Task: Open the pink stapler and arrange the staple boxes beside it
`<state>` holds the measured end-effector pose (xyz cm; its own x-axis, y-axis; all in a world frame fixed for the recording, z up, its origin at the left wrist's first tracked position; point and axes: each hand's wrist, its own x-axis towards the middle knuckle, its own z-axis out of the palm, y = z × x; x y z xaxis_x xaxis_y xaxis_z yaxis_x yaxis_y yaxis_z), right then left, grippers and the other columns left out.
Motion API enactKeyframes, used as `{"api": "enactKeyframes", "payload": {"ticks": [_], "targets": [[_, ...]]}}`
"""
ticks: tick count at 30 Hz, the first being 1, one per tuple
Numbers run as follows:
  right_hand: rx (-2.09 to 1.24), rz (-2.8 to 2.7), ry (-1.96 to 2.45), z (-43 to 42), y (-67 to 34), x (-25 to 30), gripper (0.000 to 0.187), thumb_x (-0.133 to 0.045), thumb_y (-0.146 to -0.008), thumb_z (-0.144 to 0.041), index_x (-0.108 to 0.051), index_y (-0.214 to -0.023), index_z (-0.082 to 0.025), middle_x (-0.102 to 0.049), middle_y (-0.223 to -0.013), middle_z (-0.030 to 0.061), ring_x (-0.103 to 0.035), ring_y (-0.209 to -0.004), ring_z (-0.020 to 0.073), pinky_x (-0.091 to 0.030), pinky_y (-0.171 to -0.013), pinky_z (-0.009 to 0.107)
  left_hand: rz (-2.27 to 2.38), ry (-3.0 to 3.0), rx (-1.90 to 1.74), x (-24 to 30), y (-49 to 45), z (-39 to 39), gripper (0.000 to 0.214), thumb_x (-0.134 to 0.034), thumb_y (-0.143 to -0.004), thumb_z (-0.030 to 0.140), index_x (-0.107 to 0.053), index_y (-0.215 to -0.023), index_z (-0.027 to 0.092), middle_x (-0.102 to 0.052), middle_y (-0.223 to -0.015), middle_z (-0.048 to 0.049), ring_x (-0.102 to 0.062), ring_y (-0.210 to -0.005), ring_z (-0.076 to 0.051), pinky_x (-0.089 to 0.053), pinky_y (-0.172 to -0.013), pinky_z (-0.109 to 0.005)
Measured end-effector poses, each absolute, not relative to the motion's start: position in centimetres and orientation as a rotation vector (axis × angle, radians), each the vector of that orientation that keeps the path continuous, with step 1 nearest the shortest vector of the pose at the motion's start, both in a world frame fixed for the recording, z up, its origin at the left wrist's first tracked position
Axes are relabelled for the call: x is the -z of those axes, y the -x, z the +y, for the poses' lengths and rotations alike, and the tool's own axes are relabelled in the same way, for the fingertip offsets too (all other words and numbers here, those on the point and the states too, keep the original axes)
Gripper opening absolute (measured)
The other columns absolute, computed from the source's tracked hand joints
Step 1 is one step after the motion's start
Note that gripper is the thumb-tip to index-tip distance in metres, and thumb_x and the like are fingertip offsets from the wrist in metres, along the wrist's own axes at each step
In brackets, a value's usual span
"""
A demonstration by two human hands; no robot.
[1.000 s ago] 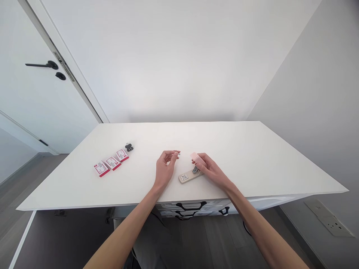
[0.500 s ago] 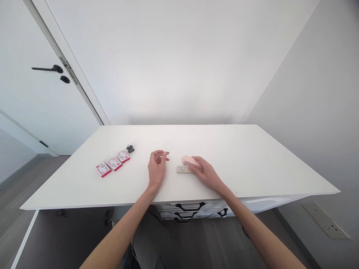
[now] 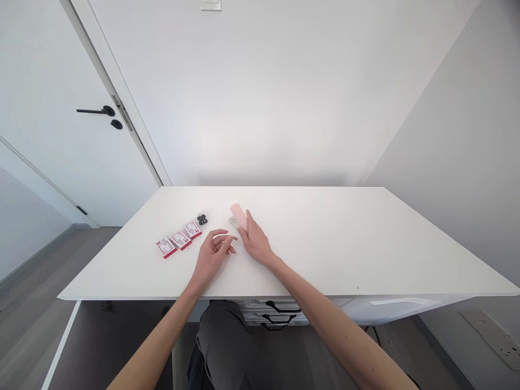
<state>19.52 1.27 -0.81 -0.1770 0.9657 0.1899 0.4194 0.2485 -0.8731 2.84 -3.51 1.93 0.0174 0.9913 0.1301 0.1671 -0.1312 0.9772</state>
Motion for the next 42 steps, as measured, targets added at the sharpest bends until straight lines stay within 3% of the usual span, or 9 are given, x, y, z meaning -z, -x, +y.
{"api": "enactKeyframes", "payload": {"ticks": [4, 8, 11, 19, 28, 31, 34, 37, 42], "targets": [[-0.977, -1.787, 1.184, 1.7, -18.8, 1.0, 0.078, -0.051, -0.101, -0.051, -0.020, -0.165, -0.020, -0.036, -0.166, 0.0166, -0.035, -0.153, 0.0335, -0.034, -0.120, 0.055, 1.277, -1.420, -1.257, -1.4, -2.5, -3.3, 0.043, -0.068, -0.090, 0.057, -0.056, -0.113, 0.022, -0.077, -0.110, -0.0081, -0.071, -0.075, -0.017, -0.053, -0.078, -0.035], [-0.981, -1.698, 1.069, 0.4, -20.7, 1.4, 0.047, -0.050, -0.102, -0.046, -0.053, -0.144, -0.024, -0.058, -0.149, 0.0136, -0.057, -0.136, 0.0278, -0.052, -0.103, 0.046, 1.275, -1.401, -1.294, -1.5, -2.7, -3.3, 0.044, -0.067, -0.090, 0.058, -0.055, -0.112, 0.022, -0.076, -0.115, -0.0104, -0.072, -0.078, -0.018, -0.054, -0.077, -0.035], [-0.948, -1.657, 0.996, -0.7, -21.4, 1.0, 0.032, -0.057, -0.098, -0.043, -0.065, -0.123, -0.024, -0.069, -0.130, 0.0104, -0.068, -0.116, 0.0241, -0.058, -0.090, 0.040, 1.280, -1.408, -1.285, -1.7, -3.0, -3.5, 0.045, -0.068, -0.089, 0.059, -0.055, -0.111, 0.022, -0.076, -0.116, -0.0113, -0.072, -0.078, -0.018, -0.054, -0.077, -0.035], [-0.861, -1.731, 0.868, -1.6, -21.2, 0.3, 0.024, -0.074, -0.088, -0.042, -0.073, -0.106, -0.026, -0.070, -0.115, 0.0065, -0.068, -0.101, 0.0200, -0.059, -0.083, 0.035, 1.280, -1.487, -1.191, -1.7, -3.1, -3.7, 0.046, -0.068, -0.089, 0.058, -0.054, -0.116, 0.023, -0.079, -0.107, -0.0084, -0.074, -0.083, -0.020, -0.055, -0.086, -0.038], [-0.895, -1.658, 0.917, -1.5, -21.3, 0.4, 0.028, -0.065, -0.094, -0.051, -0.074, -0.093, -0.025, -0.073, -0.105, 0.0066, -0.071, -0.091, 0.0201, -0.060, -0.076, 0.035, 1.439, -1.673, -1.186, -1.2, -3.2, -3.7, 0.037, -0.060, -0.095, 0.057, -0.058, -0.115, 0.025, -0.077, -0.109, -0.0073, -0.073, -0.094, -0.024, -0.055, -0.089, -0.042], [-0.960, -1.516, 0.994, -1.3, -21.4, 0.4, 0.028, -0.067, -0.091, -0.052, -0.073, -0.094, -0.024, -0.076, -0.104, 0.0061, -0.072, -0.092, 0.0210, -0.059, -0.078, 0.035, 1.711, -1.985, -1.304, -0.7, -3.4, -3.5, 0.030, -0.056, -0.098, 0.048, -0.061, -0.116, 0.025, -0.067, -0.133, -0.0120, -0.061, -0.126, -0.032, -0.046, -0.107, -0.052], [-1.065, -1.391, 1.070, -1.3, -21.7, 0.6, 0.031, -0.069, -0.088, -0.054, -0.073, -0.095, -0.024, -0.077, -0.102, 0.0056, -0.072, -0.087, 0.0213, -0.059, -0.074, 0.035, 1.843, -2.336, -1.210, -0.3, -3.8, -2.9, 0.041, -0.054, -0.098, 0.038, -0.055, -0.136, 0.022, -0.043, -0.162, -0.0151, -0.030, -0.154, -0.037, -0.026, -0.122, -0.060], [-1.127, -1.310, 1.099, -1.6, -22.1, 0.8, 0.034, -0.072, -0.086, -0.056, -0.072, -0.096, -0.023, -0.077, -0.099, 0.0063, -0.072, -0.087, 0.0227, -0.060, -0.070, 0.035, 1.879, -2.469, -1.067, 0.0, -4.0, -1.5, 0.060, -0.052, -0.097, 0.032, -0.039, -0.154, 0.018, -0.024, -0.172, -0.0148, -0.016, -0.160, -0.036, -0.017, -0.125, -0.060], [-1.145, -1.270, 1.114, -3.4, -23.9, 1.2, 0.036, -0.073, -0.085, -0.056, -0.071, -0.096, -0.022, -0.075, -0.094, 0.0065, -0.072, -0.085, 0.0225, -0.060, -0.068, 0.035, 1.960, -2.466, -0.990, 0.3, -3.4, 0.9, 0.073, -0.050, -0.092, 0.027, -0.028, -0.161, 0.015, -0.020, -0.173, -0.0149, -0.016, -0.160, -0.035, -0.016, -0.127, -0.057]]}}
